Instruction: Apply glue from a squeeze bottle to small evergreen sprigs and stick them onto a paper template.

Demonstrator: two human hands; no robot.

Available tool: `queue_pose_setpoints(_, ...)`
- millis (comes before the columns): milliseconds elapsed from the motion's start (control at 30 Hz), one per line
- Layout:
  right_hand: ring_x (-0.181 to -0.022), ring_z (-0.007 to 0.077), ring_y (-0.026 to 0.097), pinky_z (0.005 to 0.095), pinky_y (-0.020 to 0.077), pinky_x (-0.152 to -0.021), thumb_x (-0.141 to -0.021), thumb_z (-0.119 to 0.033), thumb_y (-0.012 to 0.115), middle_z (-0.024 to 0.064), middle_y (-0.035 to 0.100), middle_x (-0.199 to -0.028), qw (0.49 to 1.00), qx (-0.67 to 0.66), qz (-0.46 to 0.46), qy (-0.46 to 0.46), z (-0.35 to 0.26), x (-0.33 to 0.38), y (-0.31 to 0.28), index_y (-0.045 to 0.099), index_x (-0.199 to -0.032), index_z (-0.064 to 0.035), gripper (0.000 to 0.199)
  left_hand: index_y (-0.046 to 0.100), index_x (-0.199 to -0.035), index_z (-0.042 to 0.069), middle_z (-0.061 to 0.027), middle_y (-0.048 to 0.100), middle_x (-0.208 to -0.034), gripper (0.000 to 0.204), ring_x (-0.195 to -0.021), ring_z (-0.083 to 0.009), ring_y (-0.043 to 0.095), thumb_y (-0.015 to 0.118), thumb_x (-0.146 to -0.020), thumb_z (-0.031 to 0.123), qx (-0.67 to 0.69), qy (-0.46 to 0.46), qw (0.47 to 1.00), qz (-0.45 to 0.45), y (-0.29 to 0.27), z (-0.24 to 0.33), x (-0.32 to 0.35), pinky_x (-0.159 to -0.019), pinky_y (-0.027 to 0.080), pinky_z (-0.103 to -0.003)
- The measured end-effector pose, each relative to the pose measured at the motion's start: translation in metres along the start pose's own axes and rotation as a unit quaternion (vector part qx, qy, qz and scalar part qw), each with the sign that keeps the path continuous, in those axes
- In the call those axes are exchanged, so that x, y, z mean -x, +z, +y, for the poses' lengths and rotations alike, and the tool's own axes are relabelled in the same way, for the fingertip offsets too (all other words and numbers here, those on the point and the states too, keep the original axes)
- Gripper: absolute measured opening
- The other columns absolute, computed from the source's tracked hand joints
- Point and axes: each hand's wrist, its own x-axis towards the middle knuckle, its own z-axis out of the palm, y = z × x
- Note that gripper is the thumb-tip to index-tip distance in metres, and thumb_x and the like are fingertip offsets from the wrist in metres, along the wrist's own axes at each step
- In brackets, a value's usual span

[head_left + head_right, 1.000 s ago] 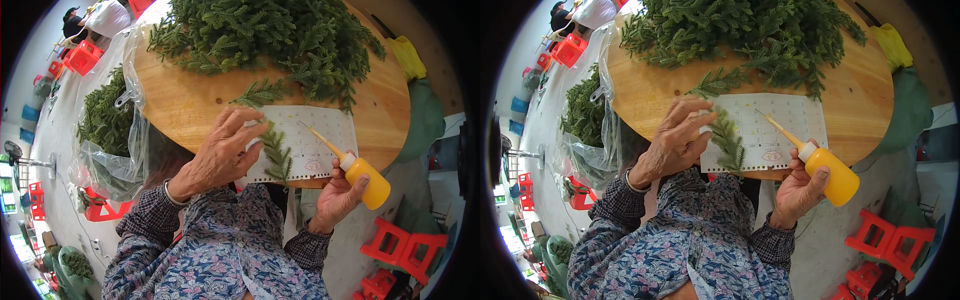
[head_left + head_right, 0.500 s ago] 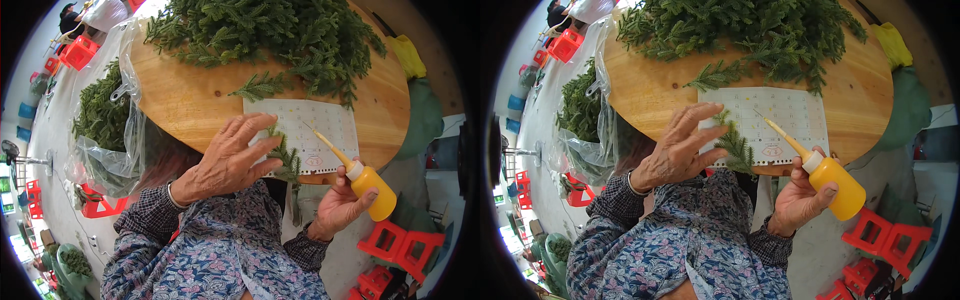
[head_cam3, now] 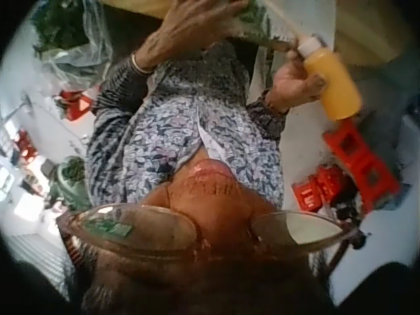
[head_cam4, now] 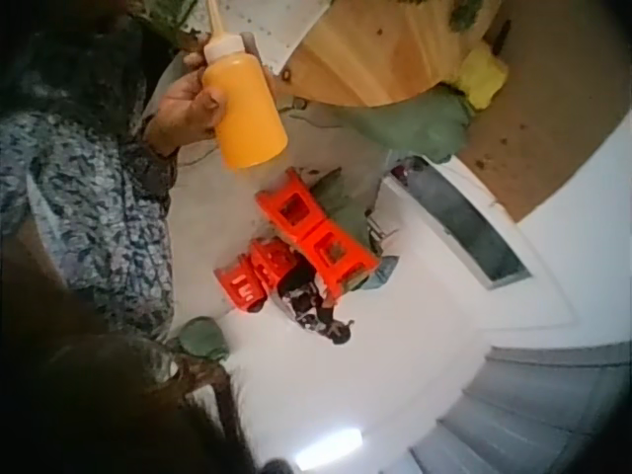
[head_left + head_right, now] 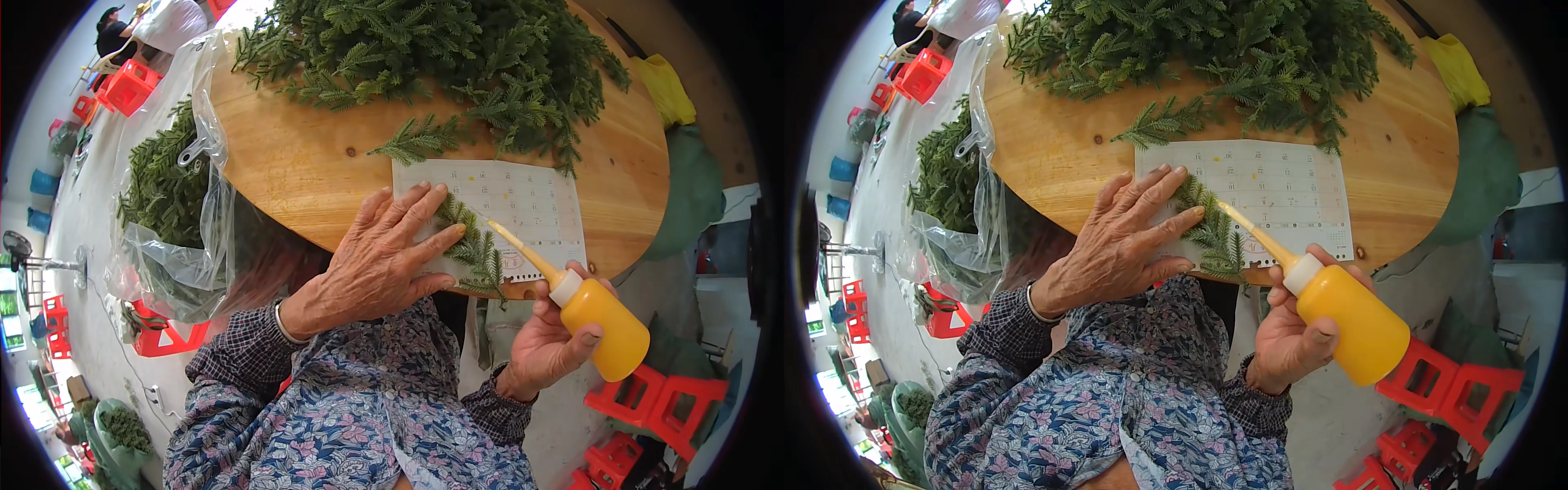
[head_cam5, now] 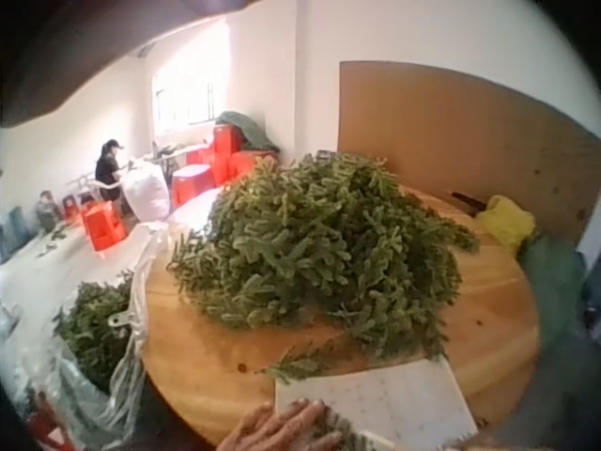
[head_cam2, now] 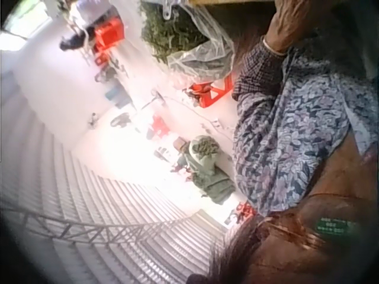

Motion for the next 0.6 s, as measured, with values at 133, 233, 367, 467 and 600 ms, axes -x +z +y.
queue_pose_setpoints(133,-0.071,0.0245,0.062,0.0267,0.0537,-0.061,-0.083,-0.042,0.068,0.0202,0.060,-0.113,0.998,0.036,-0.036,0.048,0.0002,-0.0029,0.0018,0.042,-0.126,-0.0089,0.060,0.058,-0.125,0.014,-0.0143,0.042,-0.142,0.054,-0.132,-0.0303,0.040,0.065,-0.081,0.045,-0.032,-0.002,0.999,-0.018,-0.0016,-0.0012,0.0030,-0.103,0.032,-0.047)
queue_pose_setpoints(233,-0.071,0.0249,0.062,0.0254,0.0521,-0.058,-0.083,-0.039,0.067,0.0203,0.060,-0.113,0.995,0.049,-0.063,0.057,0.0033,-0.0051,0.0052,0.042,-0.124,-0.0088,0.057,0.056,-0.128,0.017,-0.0143,0.042,-0.143,0.056,-0.134,-0.0299,0.039,0.064,-0.081,0.047,-0.023,0.003,0.999,-0.029,-0.0016,-0.0044,0.0019,-0.103,0.032,-0.047)
queue_pose_setpoints(367,-0.071,0.0254,0.062,0.0247,0.0507,-0.056,-0.084,-0.036,0.067,0.0203,0.060,-0.112,0.994,0.061,-0.073,0.053,0.0059,-0.0056,0.0073,0.041,-0.124,-0.0086,0.055,0.056,-0.128,0.018,-0.0142,0.042,-0.143,0.057,-0.134,-0.0297,0.039,0.064,-0.081,0.048,-0.017,0.002,0.999,-0.029,-0.0008,-0.0052,0.0025,-0.103,0.032,-0.047)
queue_pose_setpoints(467,-0.071,0.0257,0.062,0.0243,0.0498,-0.055,-0.084,-0.035,0.067,0.0204,0.060,-0.112,0.994,0.069,-0.072,0.046,0.0077,-0.0061,0.0074,0.040,-0.124,-0.0085,0.055,0.056,-0.128,0.018,-0.0141,0.042,-0.143,0.057,-0.134,-0.0297,0.039,0.064,-0.080,0.048,-0.014,0.000,1.000,-0.025,0.0001,-0.0049,0.0025,-0.103,0.032,-0.047)
queue_pose_setpoints(600,-0.071,0.0262,0.062,0.0241,0.0500,-0.056,-0.084,-0.033,0.067,0.0207,0.060,-0.111,0.993,0.069,-0.079,0.048,0.0092,-0.0080,0.0066,0.039,-0.125,-0.0081,0.055,0.055,-0.128,0.018,-0.0139,0.042,-0.143,0.058,-0.133,-0.0297,0.039,0.065,-0.079,0.048,-0.012,-0.001,1.000,-0.022,0.0005,-0.0041,0.0020,-0.103,0.031,-0.047)
